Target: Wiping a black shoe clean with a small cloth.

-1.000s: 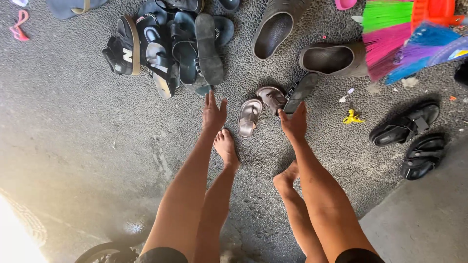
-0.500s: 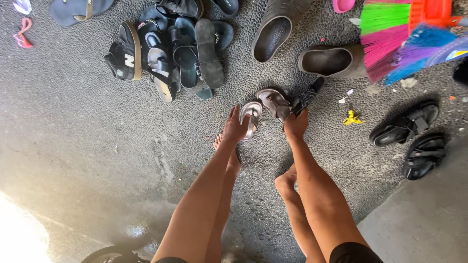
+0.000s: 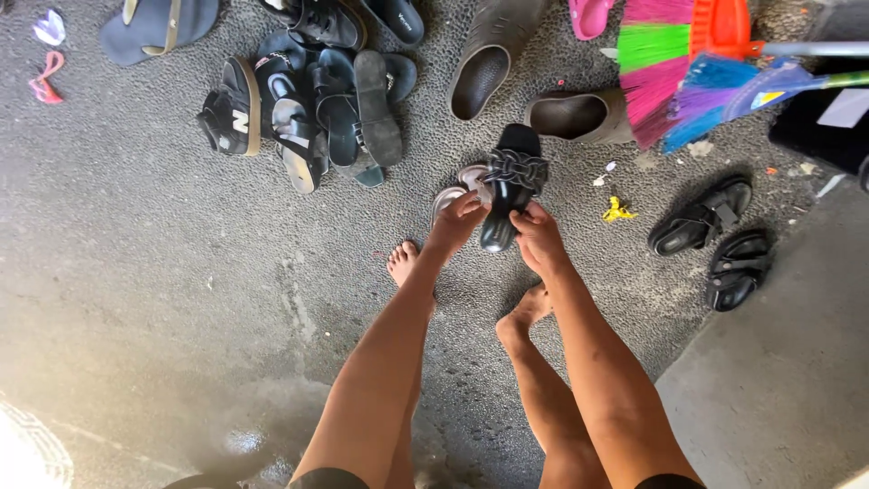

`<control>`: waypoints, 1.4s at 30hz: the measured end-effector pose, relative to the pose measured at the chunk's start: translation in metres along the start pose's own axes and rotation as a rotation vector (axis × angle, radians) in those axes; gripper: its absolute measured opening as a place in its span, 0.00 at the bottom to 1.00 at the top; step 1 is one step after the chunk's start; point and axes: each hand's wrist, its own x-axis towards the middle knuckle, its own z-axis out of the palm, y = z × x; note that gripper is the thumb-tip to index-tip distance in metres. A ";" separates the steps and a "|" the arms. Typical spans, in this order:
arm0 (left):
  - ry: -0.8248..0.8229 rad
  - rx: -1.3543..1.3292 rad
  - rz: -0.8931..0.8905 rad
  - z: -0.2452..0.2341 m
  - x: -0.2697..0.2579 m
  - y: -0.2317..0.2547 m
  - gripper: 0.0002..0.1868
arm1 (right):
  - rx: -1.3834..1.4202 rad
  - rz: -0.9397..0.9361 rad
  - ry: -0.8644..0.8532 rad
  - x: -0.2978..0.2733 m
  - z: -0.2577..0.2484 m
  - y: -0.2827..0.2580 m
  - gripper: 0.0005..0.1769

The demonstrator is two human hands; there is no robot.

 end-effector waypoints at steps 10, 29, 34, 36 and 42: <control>-0.116 -0.528 -0.189 0.010 -0.030 0.083 0.16 | -0.053 0.086 -0.239 -0.015 0.009 -0.006 0.13; 0.447 -1.015 -0.228 -0.086 -0.087 0.003 0.12 | -1.075 -0.345 0.035 0.076 0.054 0.072 0.22; 0.464 -1.071 -0.136 -0.123 -0.078 -0.023 0.10 | -1.292 -0.310 0.029 0.138 0.118 0.105 0.47; 0.475 -1.070 -0.122 -0.141 -0.074 -0.025 0.11 | -1.394 -0.536 -0.015 0.188 0.115 0.139 0.61; 0.420 -1.161 -0.065 -0.174 -0.083 -0.017 0.10 | -1.553 -0.591 0.151 0.221 0.184 0.145 0.72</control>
